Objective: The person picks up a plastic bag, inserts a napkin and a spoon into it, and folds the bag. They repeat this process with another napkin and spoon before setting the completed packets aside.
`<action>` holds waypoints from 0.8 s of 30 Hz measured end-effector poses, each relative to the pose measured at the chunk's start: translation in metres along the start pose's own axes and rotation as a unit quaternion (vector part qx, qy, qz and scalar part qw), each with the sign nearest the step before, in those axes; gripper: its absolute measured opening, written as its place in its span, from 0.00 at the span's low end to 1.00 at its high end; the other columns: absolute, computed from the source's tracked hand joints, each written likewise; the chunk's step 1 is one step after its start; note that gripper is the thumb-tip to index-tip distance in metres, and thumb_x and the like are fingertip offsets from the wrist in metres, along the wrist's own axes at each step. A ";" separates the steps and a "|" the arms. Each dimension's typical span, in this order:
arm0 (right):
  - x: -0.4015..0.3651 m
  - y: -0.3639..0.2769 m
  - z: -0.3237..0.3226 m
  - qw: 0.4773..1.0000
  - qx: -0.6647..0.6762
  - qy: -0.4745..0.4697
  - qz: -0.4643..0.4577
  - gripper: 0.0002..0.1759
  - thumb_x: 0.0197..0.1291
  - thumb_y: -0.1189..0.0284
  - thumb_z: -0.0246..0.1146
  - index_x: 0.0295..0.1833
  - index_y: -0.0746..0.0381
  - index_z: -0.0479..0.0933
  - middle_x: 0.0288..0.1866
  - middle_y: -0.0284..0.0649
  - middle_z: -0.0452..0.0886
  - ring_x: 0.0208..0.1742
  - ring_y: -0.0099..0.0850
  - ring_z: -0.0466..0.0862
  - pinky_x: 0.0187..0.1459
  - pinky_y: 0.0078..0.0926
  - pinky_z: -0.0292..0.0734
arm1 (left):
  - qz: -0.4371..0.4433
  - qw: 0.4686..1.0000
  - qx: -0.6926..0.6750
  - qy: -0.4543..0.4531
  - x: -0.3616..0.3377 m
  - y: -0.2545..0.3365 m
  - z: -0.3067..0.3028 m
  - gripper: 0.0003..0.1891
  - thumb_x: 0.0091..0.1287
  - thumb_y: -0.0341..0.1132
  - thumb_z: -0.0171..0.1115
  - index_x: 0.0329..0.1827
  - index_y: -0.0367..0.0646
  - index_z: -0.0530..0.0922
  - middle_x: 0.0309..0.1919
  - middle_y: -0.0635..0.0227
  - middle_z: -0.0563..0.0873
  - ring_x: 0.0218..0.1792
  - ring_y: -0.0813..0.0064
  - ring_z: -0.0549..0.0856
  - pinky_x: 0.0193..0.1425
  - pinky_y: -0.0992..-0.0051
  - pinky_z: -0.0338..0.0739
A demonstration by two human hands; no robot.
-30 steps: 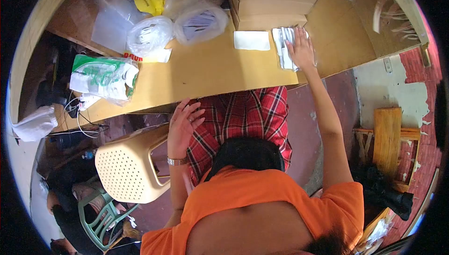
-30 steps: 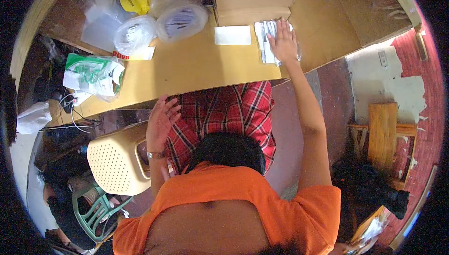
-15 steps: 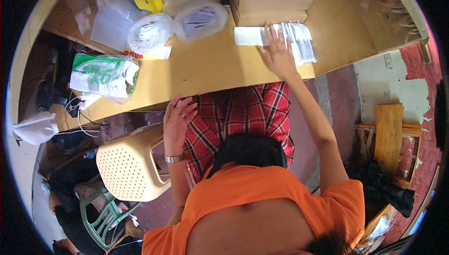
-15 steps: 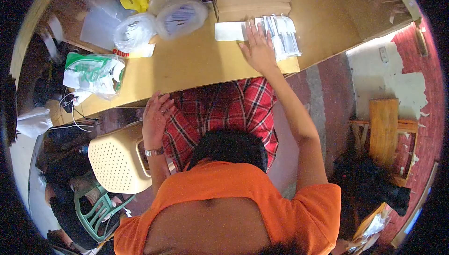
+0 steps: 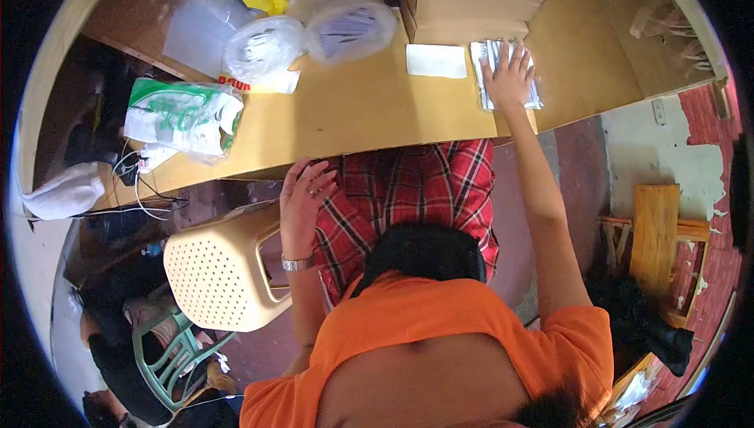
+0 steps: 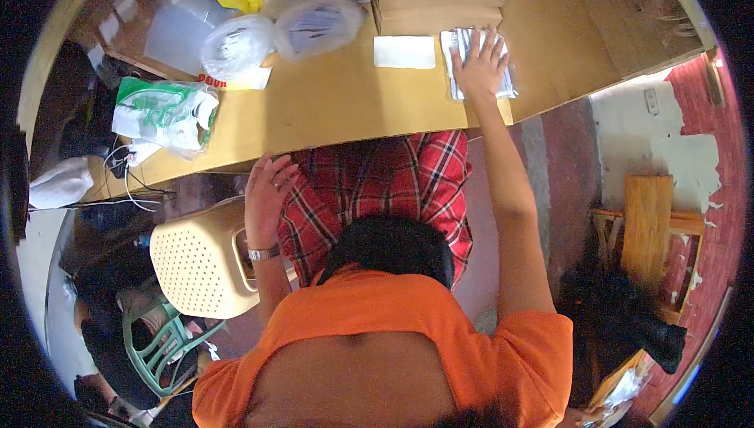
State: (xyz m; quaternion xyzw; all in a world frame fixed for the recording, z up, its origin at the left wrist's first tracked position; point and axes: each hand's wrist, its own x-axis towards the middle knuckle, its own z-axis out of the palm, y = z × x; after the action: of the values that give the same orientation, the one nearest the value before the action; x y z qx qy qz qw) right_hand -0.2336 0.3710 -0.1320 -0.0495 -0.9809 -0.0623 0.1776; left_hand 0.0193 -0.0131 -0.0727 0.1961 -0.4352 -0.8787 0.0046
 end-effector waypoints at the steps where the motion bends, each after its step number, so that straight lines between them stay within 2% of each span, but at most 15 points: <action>1: 0.000 0.001 0.001 1.000 -0.002 0.001 -0.002 0.41 0.65 0.41 0.38 0.76 0.54 0.48 0.79 0.49 0.39 0.78 0.51 0.41 0.73 0.54 0.37 | -0.002 1.000 0.006 0.001 0.000 0.000 0.002 0.15 0.71 0.32 0.52 0.59 0.39 0.67 0.51 0.54 0.81 0.49 0.63 0.83 0.52 0.66 0.79; 4: 0.003 0.001 -0.001 1.000 0.002 -0.015 -0.004 0.41 0.65 0.40 0.38 0.76 0.52 0.48 0.79 0.49 0.39 0.78 0.50 0.40 0.73 0.55 0.36 | 0.009 0.999 0.031 -0.001 0.000 -0.003 0.004 0.19 0.71 0.34 0.53 0.62 0.38 0.66 0.51 0.52 0.80 0.49 0.59 0.82 0.55 0.64 0.78; 6: 0.005 -0.001 -0.010 0.999 -0.004 -0.044 -0.003 0.41 0.65 0.40 0.37 0.76 0.52 0.48 0.79 0.49 0.39 0.78 0.51 0.40 0.72 0.55 0.36 | 0.014 0.998 0.055 -0.002 -0.001 -0.001 0.007 0.16 0.71 0.33 0.52 0.58 0.36 0.70 0.49 0.54 0.81 0.50 0.61 0.82 0.55 0.65 0.78; 8: 0.001 -0.010 -0.022 0.999 0.033 -0.006 -0.014 0.43 0.64 0.41 0.42 0.76 0.56 0.48 0.78 0.51 0.40 0.78 0.50 0.39 0.72 0.57 0.34 | 0.027 0.994 0.103 -0.005 0.000 0.003 0.010 0.15 0.71 0.33 0.52 0.56 0.36 0.71 0.48 0.55 0.82 0.51 0.63 0.82 0.56 0.65 0.77; 9: -0.002 -0.018 -0.030 0.998 0.052 0.016 -0.028 0.43 0.64 0.42 0.44 0.76 0.57 0.48 0.78 0.52 0.40 0.78 0.50 0.38 0.72 0.58 0.34 | 0.053 0.993 0.081 -0.061 -0.009 0.010 0.022 0.11 0.71 0.36 0.54 0.47 0.37 0.77 0.44 0.61 0.83 0.47 0.71 0.82 0.54 0.71 0.77; 10: -0.008 -0.027 -0.039 0.996 0.070 0.036 -0.042 0.44 0.63 0.42 0.46 0.76 0.58 0.47 0.78 0.52 0.39 0.78 0.50 0.38 0.72 0.58 0.33 | 0.070 0.981 0.132 -0.127 -0.026 0.023 0.038 0.12 0.71 0.37 0.54 0.47 0.36 0.77 0.44 0.61 0.83 0.47 0.71 0.82 0.54 0.70 0.76; 11: -0.014 -0.043 -0.048 0.984 0.124 0.116 -0.058 0.39 0.61 0.49 0.55 0.71 0.62 0.59 0.73 0.58 0.56 0.75 0.51 0.51 0.70 0.57 0.45 | 0.087 0.960 0.182 -0.193 -0.044 0.042 0.056 0.13 0.71 0.38 0.54 0.47 0.35 0.78 0.43 0.61 0.83 0.48 0.71 0.82 0.54 0.69 0.76; 12: -0.022 -0.059 -0.057 0.973 0.180 0.116 -0.090 0.35 0.60 0.52 0.57 0.67 0.63 0.64 0.68 0.58 0.61 0.72 0.52 0.57 0.68 0.55 0.51 | 0.132 0.912 0.195 -0.337 -0.062 0.065 0.072 0.16 0.71 0.39 0.52 0.47 0.33 0.78 0.44 0.57 0.83 0.48 0.66 0.82 0.53 0.66 0.75; 13: -0.029 -0.074 -0.065 0.958 0.234 0.115 -0.122 0.30 0.60 0.56 0.59 0.63 0.64 0.69 0.64 0.58 0.67 0.68 0.52 0.63 0.66 0.53 0.57 | 0.186 0.856 0.118 -0.468 -0.072 0.066 0.085 0.16 0.71 0.39 0.53 0.49 0.32 0.77 0.48 0.53 0.80 0.49 0.61 0.81 0.54 0.63 0.75; 15: -0.041 -0.099 -0.072 0.923 0.322 0.109 -0.178 0.23 0.57 0.63 0.62 0.54 0.66 0.75 0.56 0.58 0.74 0.61 0.52 0.72 0.61 0.48 0.67 | 0.170 0.642 -0.078 -0.743 -0.092 0.070 0.109 0.18 0.70 0.39 0.54 0.53 0.31 0.75 0.54 0.45 0.75 0.51 0.52 0.79 0.54 0.58 0.74; 16: -0.045 -0.111 -0.072 0.906 0.356 0.106 -0.202 0.19 0.56 0.67 0.63 0.50 0.67 0.77 0.52 0.57 0.77 0.56 0.52 0.75 0.58 0.46 0.70 | 0.194 0.585 -0.079 -0.784 -0.106 0.080 0.117 0.20 0.71 0.43 0.52 0.56 0.36 0.74 0.59 0.44 0.72 0.54 0.52 0.78 0.55 0.56 0.76; 17: -0.047 -0.119 -0.071 0.887 0.390 0.105 -0.226 0.15 0.54 0.70 0.63 0.46 0.68 0.79 0.49 0.56 0.79 0.52 0.51 0.77 0.55 0.44 0.73 | 0.206 0.585 -0.060 -0.782 -0.108 0.091 0.125 0.18 0.69 0.41 0.55 0.51 0.33 0.76 0.54 0.46 0.74 0.52 0.52 0.78 0.54 0.59 0.76; 19: -0.052 -0.130 -0.060 0.885 0.410 0.074 -0.208 0.15 0.53 0.74 0.63 0.46 0.69 0.79 0.49 0.57 0.78 0.52 0.51 0.77 0.55 0.41 0.74 | 0.230 0.582 -0.022 -0.780 -0.107 0.109 0.133 0.14 0.65 0.35 0.63 0.42 0.29 0.79 0.44 0.50 0.77 0.49 0.52 0.79 0.52 0.63 0.76; 22: -0.047 -0.138 -0.040 0.882 0.436 0.040 -0.174 0.17 0.51 0.77 0.63 0.48 0.69 0.77 0.52 0.58 0.76 0.53 0.52 0.77 0.55 0.38 0.75 | 0.190 0.549 -0.015 -0.814 -0.105 0.101 0.114 0.20 0.71 0.35 0.53 0.57 0.26 0.69 0.60 0.37 0.67 0.57 0.48 0.74 0.58 0.56 0.71; 24: -0.039 -0.138 -0.033 0.884 0.448 -0.001 -0.134 0.18 0.51 0.77 0.64 0.50 0.68 0.77 0.55 0.59 0.74 0.54 0.52 0.76 0.55 0.38 0.75 | 0.140 0.553 0.029 -0.821 -0.107 0.101 0.101 0.27 0.69 0.46 0.56 0.62 0.32 0.67 0.62 0.44 0.69 0.63 0.49 0.70 0.62 0.48 0.67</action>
State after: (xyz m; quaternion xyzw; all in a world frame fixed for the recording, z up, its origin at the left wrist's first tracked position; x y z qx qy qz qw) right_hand -0.2019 0.2273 -0.1293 0.1669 -0.9018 0.3607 0.1698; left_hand 0.0665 0.0208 0.0964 -0.6740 -0.2973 -0.6331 -0.2375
